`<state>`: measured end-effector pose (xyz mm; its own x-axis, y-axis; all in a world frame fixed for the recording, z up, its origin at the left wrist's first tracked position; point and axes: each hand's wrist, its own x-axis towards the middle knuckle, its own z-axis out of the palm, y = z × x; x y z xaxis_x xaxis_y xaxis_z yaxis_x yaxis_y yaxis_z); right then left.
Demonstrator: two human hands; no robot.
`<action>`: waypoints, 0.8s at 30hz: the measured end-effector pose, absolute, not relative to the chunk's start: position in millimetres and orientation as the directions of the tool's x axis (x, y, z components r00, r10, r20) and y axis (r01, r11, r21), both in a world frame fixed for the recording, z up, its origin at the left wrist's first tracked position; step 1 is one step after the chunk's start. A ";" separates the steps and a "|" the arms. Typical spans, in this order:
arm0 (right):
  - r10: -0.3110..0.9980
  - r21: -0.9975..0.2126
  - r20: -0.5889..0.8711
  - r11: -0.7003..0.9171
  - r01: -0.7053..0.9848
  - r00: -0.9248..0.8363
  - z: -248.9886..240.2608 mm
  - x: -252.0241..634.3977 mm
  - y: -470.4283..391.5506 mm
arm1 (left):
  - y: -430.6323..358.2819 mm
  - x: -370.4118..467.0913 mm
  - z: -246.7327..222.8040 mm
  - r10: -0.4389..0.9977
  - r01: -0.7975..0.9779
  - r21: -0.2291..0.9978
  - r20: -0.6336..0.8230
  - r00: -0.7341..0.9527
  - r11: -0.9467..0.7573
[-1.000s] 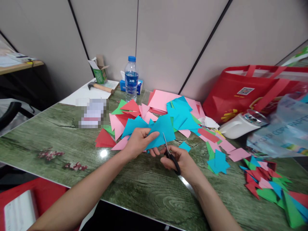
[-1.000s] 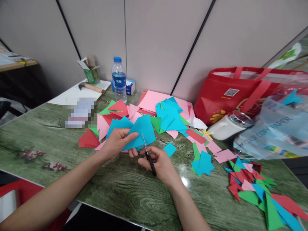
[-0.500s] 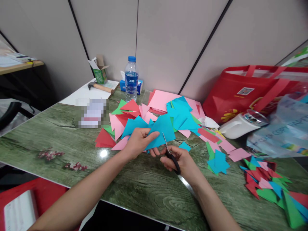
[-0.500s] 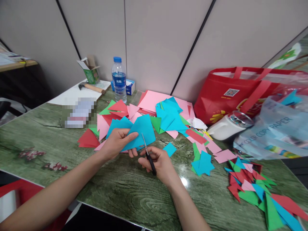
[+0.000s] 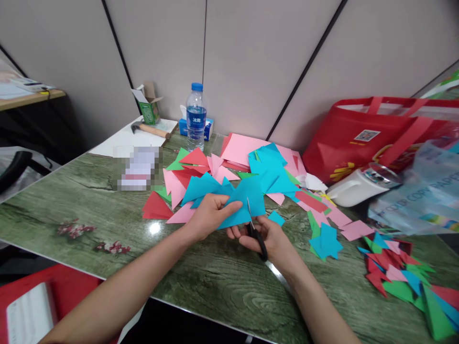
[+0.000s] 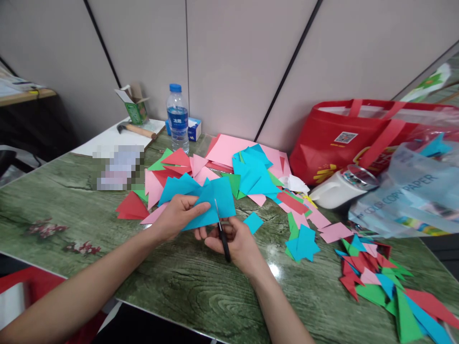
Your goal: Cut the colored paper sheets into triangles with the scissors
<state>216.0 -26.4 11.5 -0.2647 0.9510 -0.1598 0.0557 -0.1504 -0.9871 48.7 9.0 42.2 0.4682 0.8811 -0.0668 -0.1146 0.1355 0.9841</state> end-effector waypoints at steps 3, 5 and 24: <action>0.953 -0.987 -0.162 -0.154 0.050 -0.257 11.3 215.9 -27.0 | 9.4 48.1 42.4 0.886 -0.111 0.985 -0.067 0.458 0.132; 0.955 -0.987 -0.163 -0.157 0.046 -0.249 11.9 215.6 -27.3 | 9.4 47.9 42.5 0.889 -0.099 0.986 -0.073 0.451 0.131; 0.952 -0.978 -0.206 -0.193 0.078 -0.228 19.3 214.2 -28.4 | 9.8 46.2 41.8 0.891 -0.053 0.993 -0.074 0.448 0.109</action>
<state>214.2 -28.4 19.3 -0.2278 0.9516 -0.2062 0.0777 -0.1934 -0.9781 46.2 9.8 41.8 0.4479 0.8910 -0.0741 -0.0528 0.1091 0.9926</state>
